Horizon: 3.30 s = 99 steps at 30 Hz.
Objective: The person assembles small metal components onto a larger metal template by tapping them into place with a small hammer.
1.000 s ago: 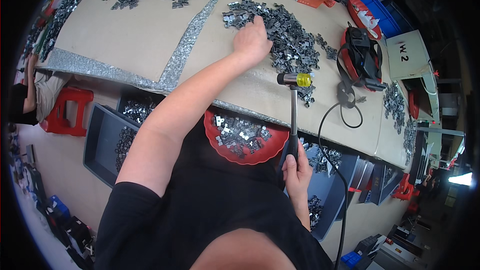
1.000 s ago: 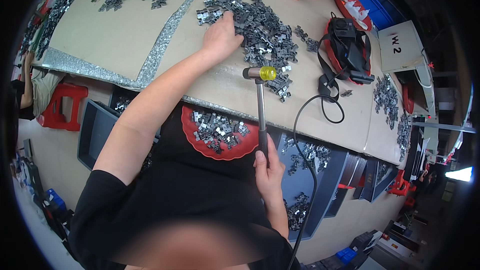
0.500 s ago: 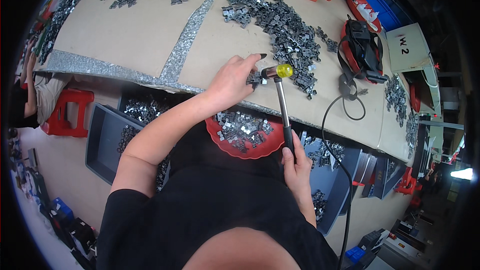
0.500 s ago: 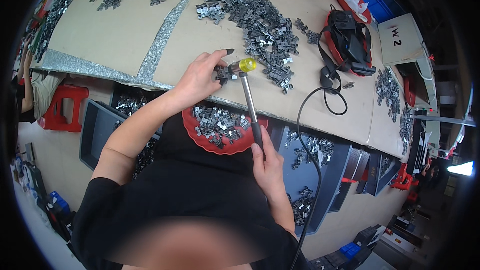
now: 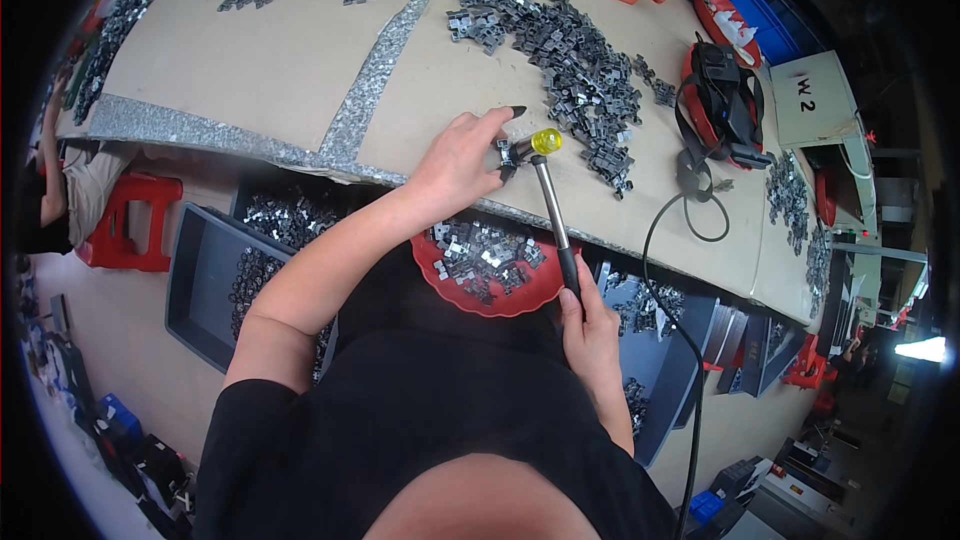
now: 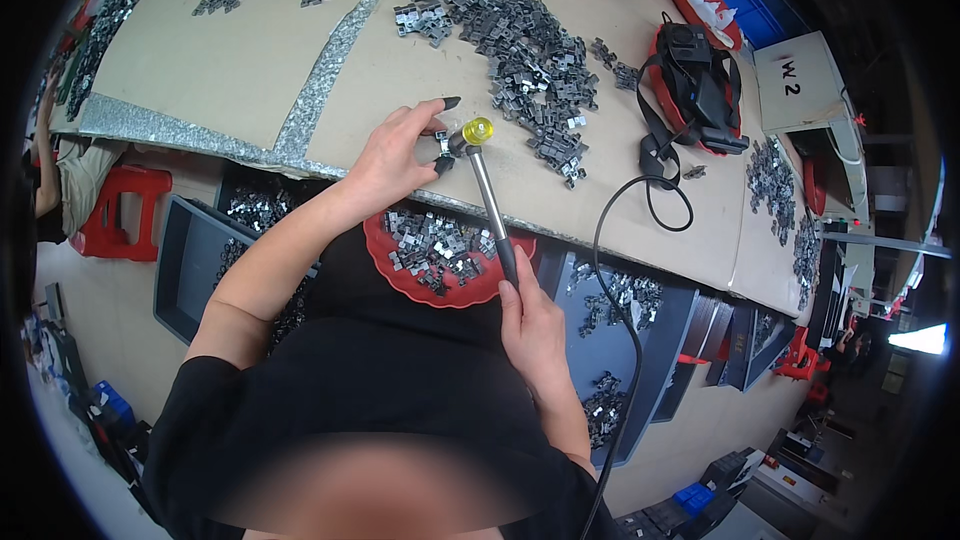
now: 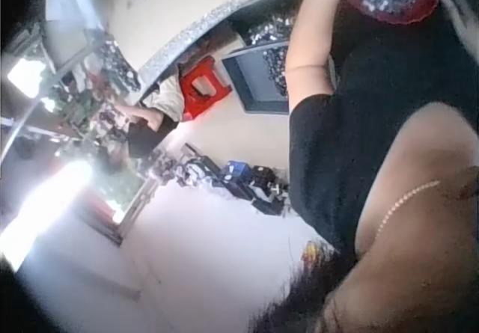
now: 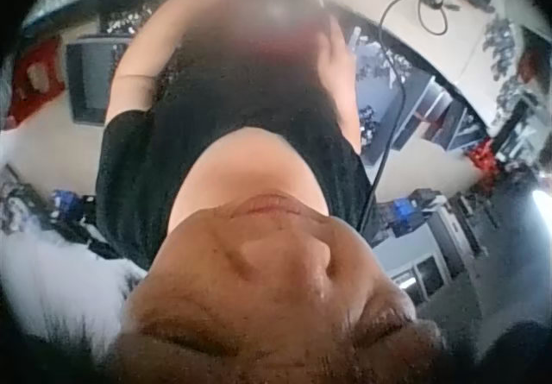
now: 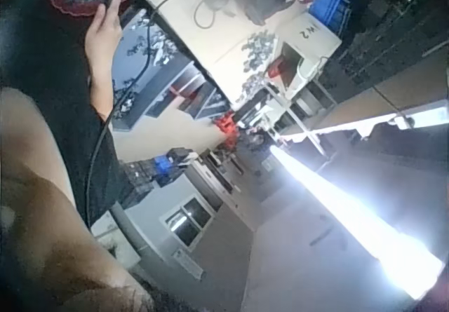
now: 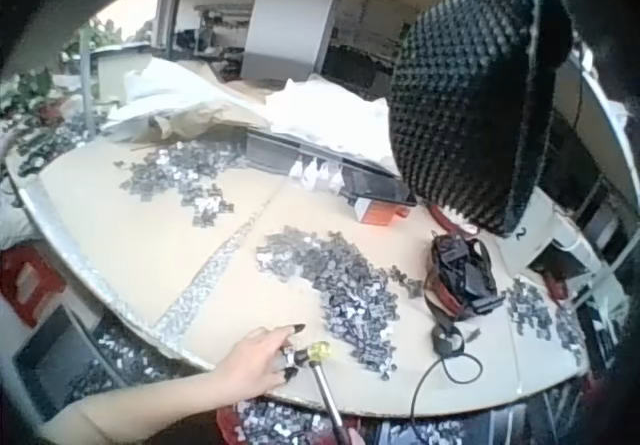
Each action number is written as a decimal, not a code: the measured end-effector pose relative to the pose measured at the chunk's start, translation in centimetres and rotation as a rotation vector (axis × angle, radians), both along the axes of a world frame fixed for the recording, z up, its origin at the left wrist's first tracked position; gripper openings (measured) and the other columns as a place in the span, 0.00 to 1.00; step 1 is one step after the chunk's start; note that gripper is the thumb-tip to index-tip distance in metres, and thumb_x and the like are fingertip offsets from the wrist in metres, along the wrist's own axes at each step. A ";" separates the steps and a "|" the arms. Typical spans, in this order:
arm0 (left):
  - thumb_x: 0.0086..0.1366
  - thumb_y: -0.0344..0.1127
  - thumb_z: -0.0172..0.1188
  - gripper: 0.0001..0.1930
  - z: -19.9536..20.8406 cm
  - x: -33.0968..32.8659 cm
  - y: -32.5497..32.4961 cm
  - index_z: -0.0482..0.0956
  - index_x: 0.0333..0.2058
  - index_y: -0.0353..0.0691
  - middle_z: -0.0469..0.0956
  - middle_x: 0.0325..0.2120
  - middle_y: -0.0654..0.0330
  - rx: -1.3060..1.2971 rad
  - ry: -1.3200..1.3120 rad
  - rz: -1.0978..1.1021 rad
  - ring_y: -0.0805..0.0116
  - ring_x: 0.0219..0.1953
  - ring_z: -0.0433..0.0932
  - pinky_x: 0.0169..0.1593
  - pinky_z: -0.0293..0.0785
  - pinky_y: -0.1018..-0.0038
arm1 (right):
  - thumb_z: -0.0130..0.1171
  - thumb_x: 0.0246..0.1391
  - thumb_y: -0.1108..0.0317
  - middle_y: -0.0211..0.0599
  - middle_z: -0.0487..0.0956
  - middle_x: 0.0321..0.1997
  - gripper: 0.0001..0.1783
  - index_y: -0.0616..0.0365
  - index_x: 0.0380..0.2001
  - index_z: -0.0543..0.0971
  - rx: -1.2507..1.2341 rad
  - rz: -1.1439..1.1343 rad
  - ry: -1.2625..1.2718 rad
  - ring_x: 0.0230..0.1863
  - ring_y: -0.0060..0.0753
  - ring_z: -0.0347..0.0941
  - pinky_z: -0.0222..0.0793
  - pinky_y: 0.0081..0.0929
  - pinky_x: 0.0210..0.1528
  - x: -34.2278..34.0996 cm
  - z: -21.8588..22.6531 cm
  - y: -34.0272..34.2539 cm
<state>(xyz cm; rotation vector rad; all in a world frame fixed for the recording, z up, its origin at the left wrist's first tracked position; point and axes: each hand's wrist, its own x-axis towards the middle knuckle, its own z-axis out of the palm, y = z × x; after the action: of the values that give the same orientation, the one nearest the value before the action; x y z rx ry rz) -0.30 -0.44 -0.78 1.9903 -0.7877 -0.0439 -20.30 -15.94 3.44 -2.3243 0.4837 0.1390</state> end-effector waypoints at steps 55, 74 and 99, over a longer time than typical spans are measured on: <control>0.49 0.25 0.53 0.16 5.1 7.5 0.9 0.74 0.40 0.41 0.75 0.30 0.62 0.638 -0.664 -0.222 0.65 0.43 0.68 0.51 0.59 0.69 | 0.49 0.56 0.70 0.29 0.71 0.19 0.24 0.57 0.57 0.64 0.216 -0.095 -0.233 0.20 0.15 0.65 0.63 0.15 0.25 -1.0 -0.6 -0.8; 0.37 0.21 0.58 0.35 1.4 2.8 3.2 0.65 0.51 0.33 0.74 0.42 0.54 0.202 -0.154 -0.248 0.57 0.46 0.68 0.50 0.65 0.66 | 0.49 0.56 0.70 0.30 0.71 0.18 0.23 0.59 0.56 0.65 0.195 -0.132 -0.256 0.19 0.16 0.66 0.64 0.16 0.24 -1.8 -0.5 -1.3; 0.41 0.27 0.62 0.37 1.4 -0.5 -0.2 0.60 0.53 0.35 0.74 0.29 0.55 0.224 -0.222 -0.022 0.58 0.40 0.68 0.47 0.59 0.65 | 0.48 0.54 0.74 0.47 0.76 0.27 0.24 0.62 0.56 0.63 -0.038 -0.022 -0.486 0.24 0.39 0.74 0.69 0.27 0.31 -1.8 1.4 -0.2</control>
<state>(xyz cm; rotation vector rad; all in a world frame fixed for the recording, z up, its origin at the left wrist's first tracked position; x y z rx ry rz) -0.79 -0.66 0.62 2.2242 -0.9825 0.0806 -22.14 -16.12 4.82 -2.2822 0.2653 -0.4395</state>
